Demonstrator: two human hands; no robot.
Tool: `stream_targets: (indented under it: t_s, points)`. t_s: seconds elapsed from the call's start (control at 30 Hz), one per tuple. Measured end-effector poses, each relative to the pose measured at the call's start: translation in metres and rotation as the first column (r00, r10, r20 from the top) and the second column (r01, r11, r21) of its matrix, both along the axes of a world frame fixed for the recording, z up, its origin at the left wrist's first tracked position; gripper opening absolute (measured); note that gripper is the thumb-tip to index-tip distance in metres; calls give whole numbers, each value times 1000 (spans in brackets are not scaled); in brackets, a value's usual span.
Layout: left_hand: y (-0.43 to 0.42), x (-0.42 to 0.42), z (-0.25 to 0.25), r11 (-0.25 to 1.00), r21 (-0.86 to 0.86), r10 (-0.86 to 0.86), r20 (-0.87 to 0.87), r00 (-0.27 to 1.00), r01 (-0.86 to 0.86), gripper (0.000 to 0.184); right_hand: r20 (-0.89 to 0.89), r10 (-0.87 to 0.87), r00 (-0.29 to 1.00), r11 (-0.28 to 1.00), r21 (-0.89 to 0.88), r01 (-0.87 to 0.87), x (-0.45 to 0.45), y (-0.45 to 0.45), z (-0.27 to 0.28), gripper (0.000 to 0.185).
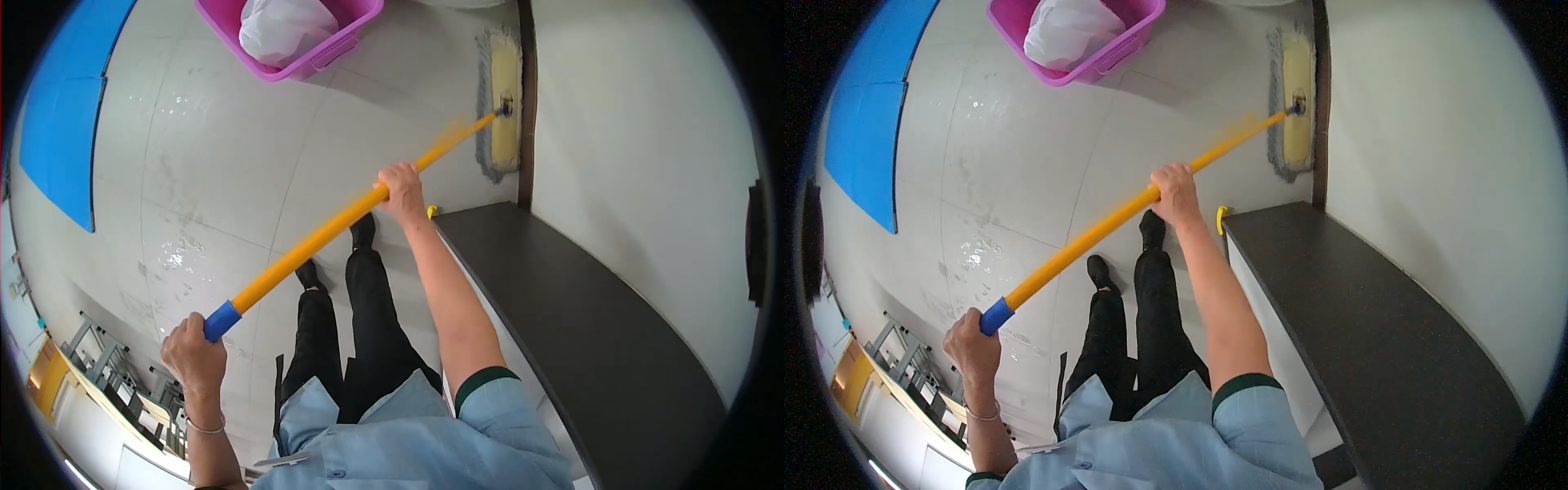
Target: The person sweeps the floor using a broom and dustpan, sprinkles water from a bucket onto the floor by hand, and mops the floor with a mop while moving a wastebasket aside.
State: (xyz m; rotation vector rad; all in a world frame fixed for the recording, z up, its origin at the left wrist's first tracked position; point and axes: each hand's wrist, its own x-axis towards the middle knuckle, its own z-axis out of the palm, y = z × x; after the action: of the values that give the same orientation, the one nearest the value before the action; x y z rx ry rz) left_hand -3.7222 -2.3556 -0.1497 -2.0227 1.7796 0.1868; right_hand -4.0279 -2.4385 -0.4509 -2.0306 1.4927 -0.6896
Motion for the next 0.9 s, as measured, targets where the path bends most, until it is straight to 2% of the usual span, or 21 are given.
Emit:
stream_targets:
  t_s: [0.03, 0.13, 0.33, 0.57, 0.67, 0.83, 0.9]
  points:
    - [5, 6, 6, 998, 59, 5, 1, 1000, -5, 16, 29, -27, 999, 1000, 2, 27, 6, 17, 6, 22]
    - [22, 19, 10, 996, 61, -66, 9, 998, 65, 17, 2, -62, 998, 996, 59, 61, 15, 59, 11, 22]
    - [67, 46, 15, 997, 51, -56, -98, 994, 62, 15, -56, -87, 995, 996, -6, 87, 44, 92, 9, 23]
    - [145, 135, 90, 996, -8, 84, 13, 996, -84, 16, 111, 78, 991, 995, 58, -85, 167, 134, 60, 21]
    - [193, 171, 127, 983, 13, 179, 118, 977, -182, 18, 134, 157, 978, 980, 103, -172, 223, 168, 81, 23]
    - [284, 206, 175, 944, 72, 304, 183, 935, -321, 23, 151, 355, 922, 911, 167, -378, 282, 225, 121, 31]
    - [315, 214, 193, 897, 100, 403, 213, 890, -430, 21, 163, 413, 896, 879, 187, -439, 303, 248, 135, 28]
